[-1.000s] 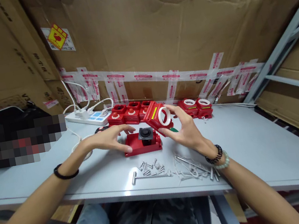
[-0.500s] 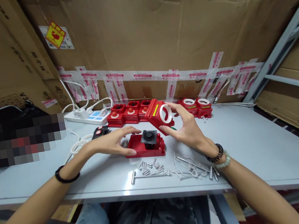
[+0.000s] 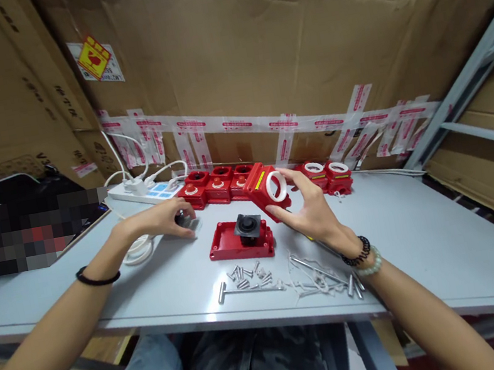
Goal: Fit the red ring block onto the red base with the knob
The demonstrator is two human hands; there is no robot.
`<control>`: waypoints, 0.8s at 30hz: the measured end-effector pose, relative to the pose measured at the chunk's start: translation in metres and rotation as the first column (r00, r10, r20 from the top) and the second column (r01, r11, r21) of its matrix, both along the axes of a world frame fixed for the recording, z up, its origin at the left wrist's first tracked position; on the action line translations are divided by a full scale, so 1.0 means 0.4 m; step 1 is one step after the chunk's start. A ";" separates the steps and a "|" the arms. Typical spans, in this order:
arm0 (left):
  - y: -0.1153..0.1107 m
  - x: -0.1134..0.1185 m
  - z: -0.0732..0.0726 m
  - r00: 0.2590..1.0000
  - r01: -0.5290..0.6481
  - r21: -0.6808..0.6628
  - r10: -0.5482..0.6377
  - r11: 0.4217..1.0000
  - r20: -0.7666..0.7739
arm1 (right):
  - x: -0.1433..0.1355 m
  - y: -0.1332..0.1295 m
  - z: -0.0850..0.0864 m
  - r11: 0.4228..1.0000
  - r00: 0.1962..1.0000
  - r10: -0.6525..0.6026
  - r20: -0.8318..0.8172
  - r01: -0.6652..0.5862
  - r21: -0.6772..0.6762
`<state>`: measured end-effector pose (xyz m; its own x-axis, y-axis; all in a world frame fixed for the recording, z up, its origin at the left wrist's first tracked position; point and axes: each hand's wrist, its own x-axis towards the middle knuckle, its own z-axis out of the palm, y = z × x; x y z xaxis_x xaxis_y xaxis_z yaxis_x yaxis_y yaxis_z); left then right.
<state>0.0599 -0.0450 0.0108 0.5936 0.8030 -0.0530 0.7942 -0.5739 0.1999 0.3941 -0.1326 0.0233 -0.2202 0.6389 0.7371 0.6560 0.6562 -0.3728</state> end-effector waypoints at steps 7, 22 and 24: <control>0.000 0.024 -0.013 0.998 -0.052 -0.027 0.051 0.998 -0.030 | 0.006 0.005 -0.007 1.000 1.000 -0.001 0.023 0.001 0.006; -0.076 0.148 0.073 0.761 0.298 0.017 -0.249 0.954 0.600 | 0.021 0.002 0.015 0.999 0.999 -0.010 -0.031 0.011 0.051; -0.086 0.200 0.074 0.757 0.350 0.032 -0.303 0.936 0.579 | 0.024 0.000 0.018 0.999 0.999 -0.004 -0.044 0.006 0.044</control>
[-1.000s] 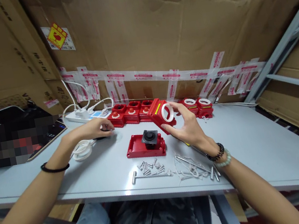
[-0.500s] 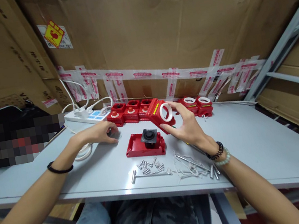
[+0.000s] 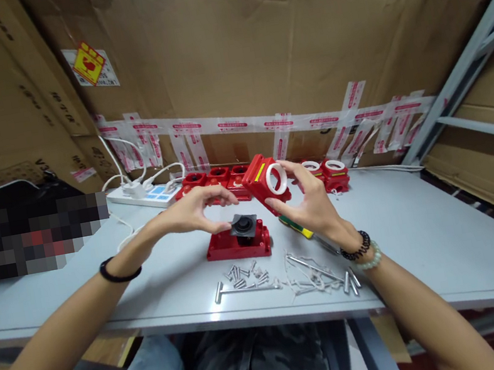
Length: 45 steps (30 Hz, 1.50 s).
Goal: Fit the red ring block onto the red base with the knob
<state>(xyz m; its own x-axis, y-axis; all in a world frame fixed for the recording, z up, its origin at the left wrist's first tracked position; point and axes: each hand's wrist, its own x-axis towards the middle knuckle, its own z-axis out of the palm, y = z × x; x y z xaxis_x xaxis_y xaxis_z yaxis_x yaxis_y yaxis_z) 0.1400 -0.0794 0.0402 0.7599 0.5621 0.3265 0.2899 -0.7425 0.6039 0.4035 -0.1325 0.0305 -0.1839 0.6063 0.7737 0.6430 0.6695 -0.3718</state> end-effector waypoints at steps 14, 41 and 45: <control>0.014 0.059 -0.021 0.992 0.032 0.015 -0.030 0.999 -0.122 | -0.001 0.001 -0.003 1.000 1.000 -0.006 0.014 0.006 -0.001; 0.007 0.040 -0.047 0.991 0.061 -0.009 -0.062 0.998 -0.118 | -0.007 0.015 -0.016 1.000 0.998 -0.017 0.054 0.017 0.003; 0.008 0.041 -0.053 0.993 0.087 0.011 -0.085 0.996 -0.086 | -0.009 0.015 -0.016 1.000 0.998 -0.021 0.057 0.022 -0.010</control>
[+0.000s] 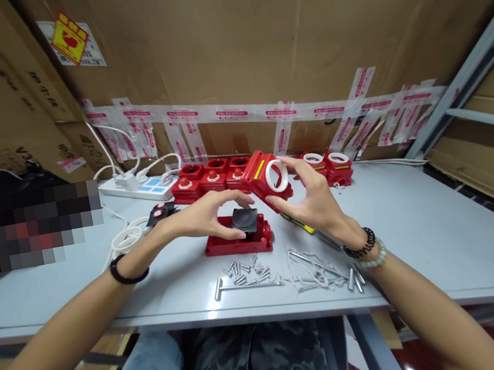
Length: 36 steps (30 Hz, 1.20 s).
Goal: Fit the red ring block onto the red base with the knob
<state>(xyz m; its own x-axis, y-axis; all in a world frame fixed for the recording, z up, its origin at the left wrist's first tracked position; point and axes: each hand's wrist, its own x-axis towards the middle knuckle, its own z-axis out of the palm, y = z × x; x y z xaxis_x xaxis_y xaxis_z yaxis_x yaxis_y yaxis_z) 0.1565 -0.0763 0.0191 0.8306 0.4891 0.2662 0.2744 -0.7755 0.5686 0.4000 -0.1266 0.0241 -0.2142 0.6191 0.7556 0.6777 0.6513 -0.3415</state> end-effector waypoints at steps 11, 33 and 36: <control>-0.012 -0.016 -0.012 0.997 -0.040 0.019 0.041 0.999 -0.061 | 0.003 0.001 -0.001 1.000 1.000 -0.002 -0.003 0.002 -0.012; -0.060 -0.040 -0.055 0.976 -0.082 -0.100 0.060 0.992 -0.207 | 0.006 0.007 -0.008 1.000 1.000 0.017 0.014 -0.017 0.006; -0.060 -0.040 -0.055 0.972 -0.083 -0.098 0.059 0.992 -0.226 | 0.005 0.006 -0.008 1.000 1.000 0.020 0.009 -0.020 -0.006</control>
